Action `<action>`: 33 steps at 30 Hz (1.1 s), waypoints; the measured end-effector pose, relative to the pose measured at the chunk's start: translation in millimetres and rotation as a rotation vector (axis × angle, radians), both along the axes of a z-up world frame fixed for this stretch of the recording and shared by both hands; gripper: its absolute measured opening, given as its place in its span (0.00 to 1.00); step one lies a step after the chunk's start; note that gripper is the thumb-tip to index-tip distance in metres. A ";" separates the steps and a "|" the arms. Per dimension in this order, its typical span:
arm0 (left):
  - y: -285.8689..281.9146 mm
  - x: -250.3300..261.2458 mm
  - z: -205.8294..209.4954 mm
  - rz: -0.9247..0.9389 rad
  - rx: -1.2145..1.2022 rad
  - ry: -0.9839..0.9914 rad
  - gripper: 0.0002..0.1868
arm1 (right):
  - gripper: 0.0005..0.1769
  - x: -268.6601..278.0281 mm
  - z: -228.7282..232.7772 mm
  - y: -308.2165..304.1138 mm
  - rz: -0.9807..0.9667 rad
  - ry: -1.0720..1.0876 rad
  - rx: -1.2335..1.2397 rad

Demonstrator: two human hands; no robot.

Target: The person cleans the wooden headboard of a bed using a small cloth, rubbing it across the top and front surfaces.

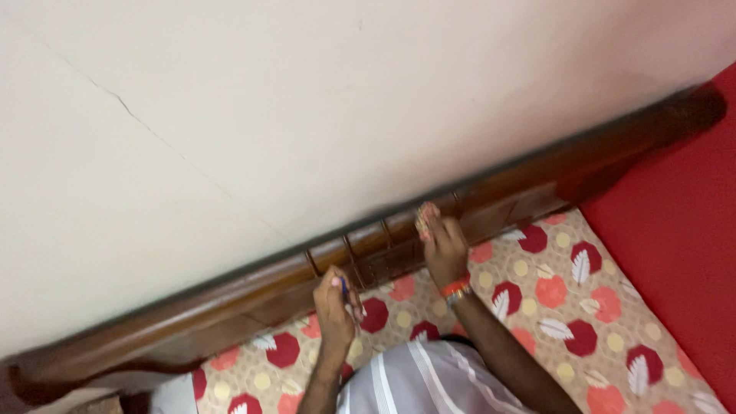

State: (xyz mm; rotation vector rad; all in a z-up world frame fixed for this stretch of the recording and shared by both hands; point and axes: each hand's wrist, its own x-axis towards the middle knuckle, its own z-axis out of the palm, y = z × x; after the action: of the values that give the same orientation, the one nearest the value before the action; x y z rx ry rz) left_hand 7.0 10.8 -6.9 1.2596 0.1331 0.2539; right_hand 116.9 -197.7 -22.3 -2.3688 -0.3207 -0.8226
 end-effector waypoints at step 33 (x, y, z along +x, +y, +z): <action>1.5 -2.6 1.5 0.029 -0.064 -0.034 0.22 | 0.02 -4.5 -55.1 7.2 -0.005 0.000 0.233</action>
State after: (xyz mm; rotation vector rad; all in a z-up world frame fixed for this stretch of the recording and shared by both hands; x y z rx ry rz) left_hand 4.4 12.4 -5.4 1.1897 0.1294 0.2934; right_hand 112.4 -190.5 -77.4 -2.1538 -0.2069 -0.8152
